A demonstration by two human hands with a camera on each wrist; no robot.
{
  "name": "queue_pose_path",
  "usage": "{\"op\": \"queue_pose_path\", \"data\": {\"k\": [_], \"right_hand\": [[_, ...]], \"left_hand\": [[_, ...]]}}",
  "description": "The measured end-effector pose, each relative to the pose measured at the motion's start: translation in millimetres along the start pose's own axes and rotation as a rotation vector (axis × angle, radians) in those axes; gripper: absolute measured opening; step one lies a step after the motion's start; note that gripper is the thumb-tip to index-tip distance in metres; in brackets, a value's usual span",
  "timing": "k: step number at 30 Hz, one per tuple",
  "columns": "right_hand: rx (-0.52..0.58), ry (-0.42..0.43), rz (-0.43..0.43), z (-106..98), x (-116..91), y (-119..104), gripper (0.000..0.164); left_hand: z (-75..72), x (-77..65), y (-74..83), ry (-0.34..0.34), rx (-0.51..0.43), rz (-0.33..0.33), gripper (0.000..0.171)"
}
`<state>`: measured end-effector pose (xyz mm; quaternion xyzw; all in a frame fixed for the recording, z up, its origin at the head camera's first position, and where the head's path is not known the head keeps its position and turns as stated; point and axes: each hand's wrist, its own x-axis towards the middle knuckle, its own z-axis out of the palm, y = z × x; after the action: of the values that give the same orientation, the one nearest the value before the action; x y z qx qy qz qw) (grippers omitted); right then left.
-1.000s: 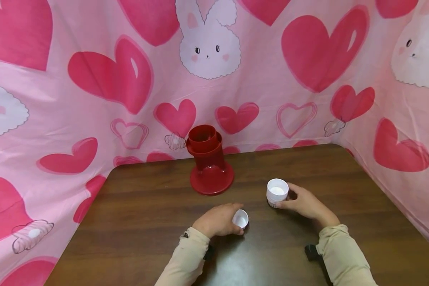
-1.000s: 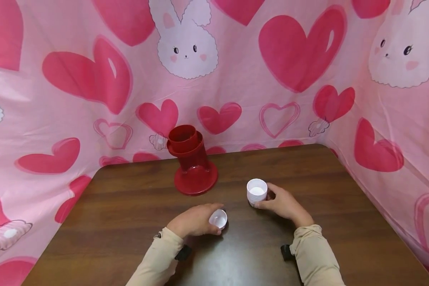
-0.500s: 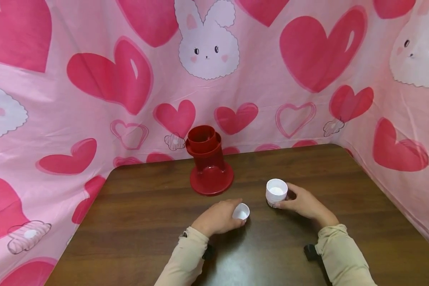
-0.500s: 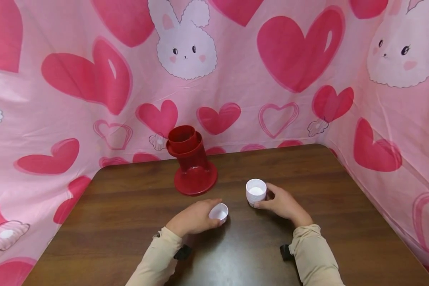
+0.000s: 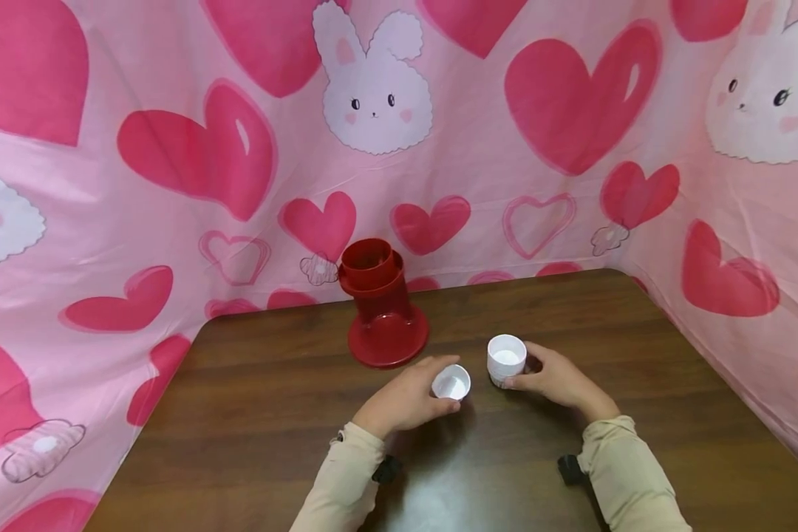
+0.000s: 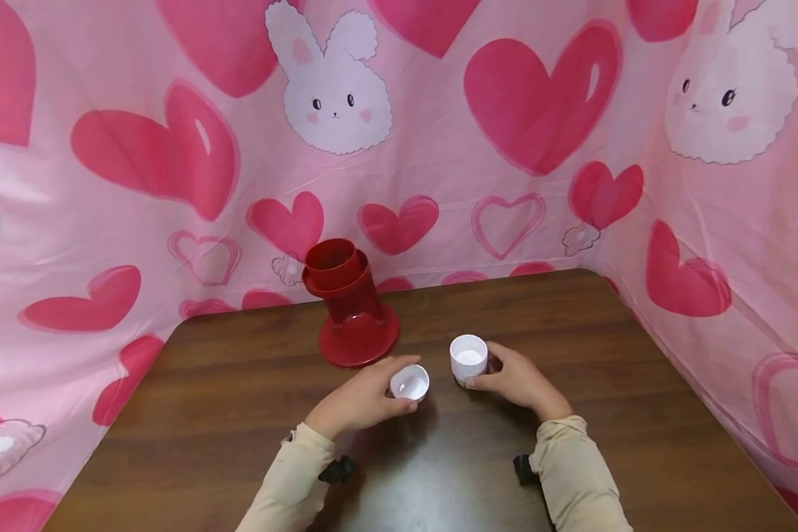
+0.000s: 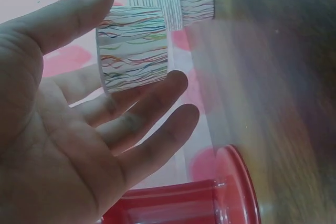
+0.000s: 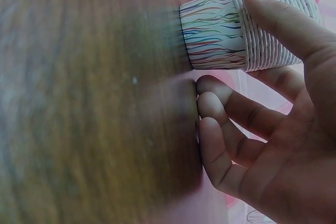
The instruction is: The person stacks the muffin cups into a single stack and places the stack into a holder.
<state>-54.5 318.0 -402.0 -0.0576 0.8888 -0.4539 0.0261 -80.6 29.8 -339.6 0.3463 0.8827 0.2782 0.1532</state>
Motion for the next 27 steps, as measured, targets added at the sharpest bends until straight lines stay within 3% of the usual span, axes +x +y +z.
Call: {"op": "queue_pose_path", "data": {"k": [6,12,20,27], "right_hand": [[0.006,0.005,0.002,-0.4,-0.4,0.9,0.069],[0.004,-0.007,0.008,-0.6,-1.5,-0.1,0.068],[0.005,-0.006,0.003,-1.3,-1.0,1.4,0.065],[-0.001,-0.008,0.013,-2.1,-1.4,1.6,0.066]], "left_hand": [[-3.9,5.0,6.0,0.024,-0.042,-0.023,0.076],[-3.0,14.3,15.4,0.097,-0.088,-0.071,0.071],[0.5,39.0,24.2,0.205,-0.153,-0.093,0.063],[5.0,57.8,28.7,0.201,-0.124,-0.115,0.065]]}}
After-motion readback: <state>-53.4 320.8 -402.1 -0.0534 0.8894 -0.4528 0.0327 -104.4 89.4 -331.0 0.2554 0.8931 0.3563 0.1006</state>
